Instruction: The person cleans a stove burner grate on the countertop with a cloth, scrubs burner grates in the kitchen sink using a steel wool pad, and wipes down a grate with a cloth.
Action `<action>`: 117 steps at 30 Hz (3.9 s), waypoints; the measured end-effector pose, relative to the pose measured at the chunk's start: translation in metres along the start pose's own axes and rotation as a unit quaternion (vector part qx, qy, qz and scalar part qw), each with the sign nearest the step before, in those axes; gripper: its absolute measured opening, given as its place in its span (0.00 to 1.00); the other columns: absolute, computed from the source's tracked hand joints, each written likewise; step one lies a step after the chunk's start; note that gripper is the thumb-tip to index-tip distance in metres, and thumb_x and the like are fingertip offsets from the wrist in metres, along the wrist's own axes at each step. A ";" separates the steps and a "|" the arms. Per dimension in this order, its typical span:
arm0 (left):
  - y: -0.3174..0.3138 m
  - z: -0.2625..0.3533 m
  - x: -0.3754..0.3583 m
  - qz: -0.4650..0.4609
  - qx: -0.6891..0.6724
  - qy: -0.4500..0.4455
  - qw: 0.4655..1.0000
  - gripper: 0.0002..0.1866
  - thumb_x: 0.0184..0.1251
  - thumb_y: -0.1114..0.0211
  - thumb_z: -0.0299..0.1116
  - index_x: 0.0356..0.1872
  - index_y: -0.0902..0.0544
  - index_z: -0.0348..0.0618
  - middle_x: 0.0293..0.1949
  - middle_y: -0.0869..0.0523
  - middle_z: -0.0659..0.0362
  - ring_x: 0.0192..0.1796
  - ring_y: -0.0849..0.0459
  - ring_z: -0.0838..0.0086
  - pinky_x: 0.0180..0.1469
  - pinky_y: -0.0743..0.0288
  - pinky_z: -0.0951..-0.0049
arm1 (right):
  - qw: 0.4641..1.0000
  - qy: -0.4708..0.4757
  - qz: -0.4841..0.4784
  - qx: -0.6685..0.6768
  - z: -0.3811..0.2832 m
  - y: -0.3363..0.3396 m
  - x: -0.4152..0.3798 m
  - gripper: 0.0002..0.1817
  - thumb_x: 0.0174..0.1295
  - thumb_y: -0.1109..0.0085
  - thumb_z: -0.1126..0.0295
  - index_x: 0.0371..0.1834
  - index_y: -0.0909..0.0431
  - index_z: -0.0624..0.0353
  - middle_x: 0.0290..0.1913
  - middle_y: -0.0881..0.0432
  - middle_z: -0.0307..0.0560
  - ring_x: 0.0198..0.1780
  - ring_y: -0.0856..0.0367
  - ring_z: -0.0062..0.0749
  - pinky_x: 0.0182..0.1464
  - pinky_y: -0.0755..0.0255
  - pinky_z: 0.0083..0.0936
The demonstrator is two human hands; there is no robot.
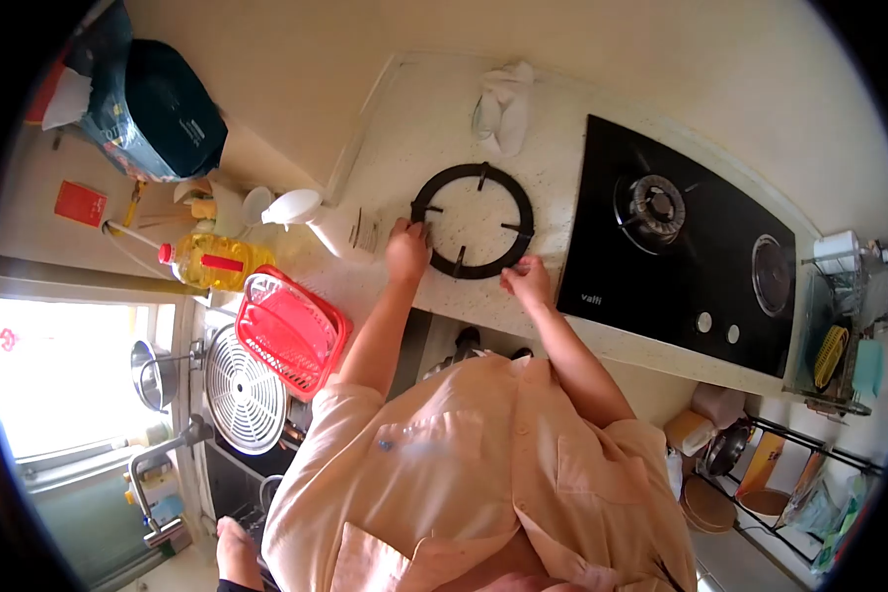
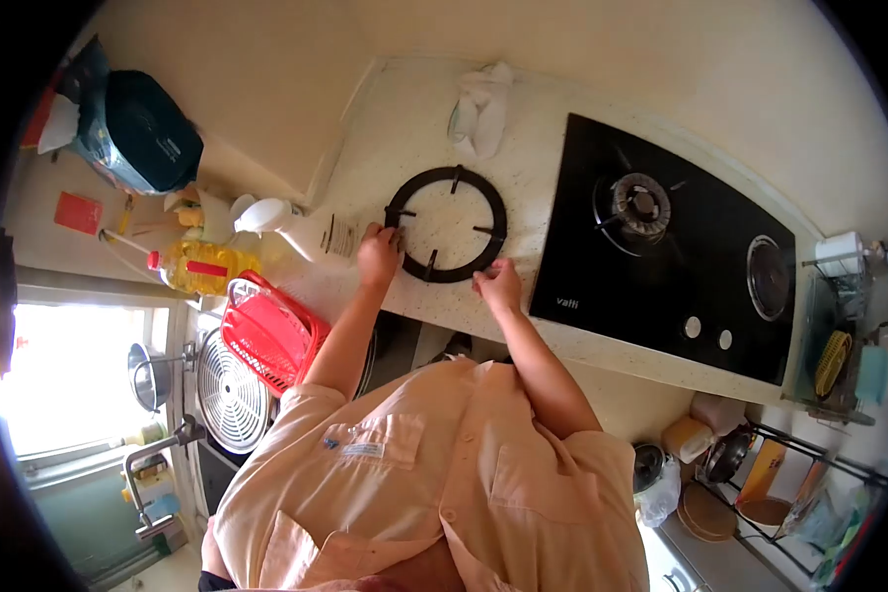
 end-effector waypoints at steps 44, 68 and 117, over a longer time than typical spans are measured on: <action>-0.062 0.105 -0.062 -0.219 0.146 -0.336 0.904 0.16 0.45 0.39 0.31 0.38 0.27 0.40 0.40 0.24 0.49 0.46 0.24 0.56 0.51 0.33 0.56 | 0.970 -0.017 -0.063 0.236 -0.010 0.042 -0.094 0.17 0.58 0.39 0.68 0.49 0.28 0.59 0.34 0.22 0.36 0.30 0.27 0.17 0.32 0.32 0.14; 0.062 0.035 0.036 0.020 -0.299 0.125 0.946 0.18 0.59 0.36 0.41 0.22 0.23 0.33 0.12 0.29 0.60 0.18 0.32 0.82 0.20 0.36 0.72 | 0.957 0.000 -0.086 0.279 -0.018 0.045 -0.080 0.12 0.58 0.39 0.63 0.43 0.24 0.52 0.37 0.20 0.31 0.36 0.25 0.15 0.38 0.34 0.16; -0.019 -0.051 0.012 -0.103 0.099 0.164 0.976 0.21 0.62 0.43 0.45 0.30 0.19 0.32 0.31 0.17 0.44 0.36 0.18 0.50 0.38 0.25 0.55 | 0.908 0.352 0.007 -0.229 -0.047 -0.012 -0.038 0.16 0.53 0.37 0.60 0.42 0.22 0.55 0.38 0.28 0.49 0.41 0.23 0.46 0.42 0.29 0.34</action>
Point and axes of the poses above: each hand's wrist, its own x-axis towards the middle knuckle, its own y-axis out of the back of the hand, z = x × y, the point moved 9 cm from there along x, towards the middle knuckle
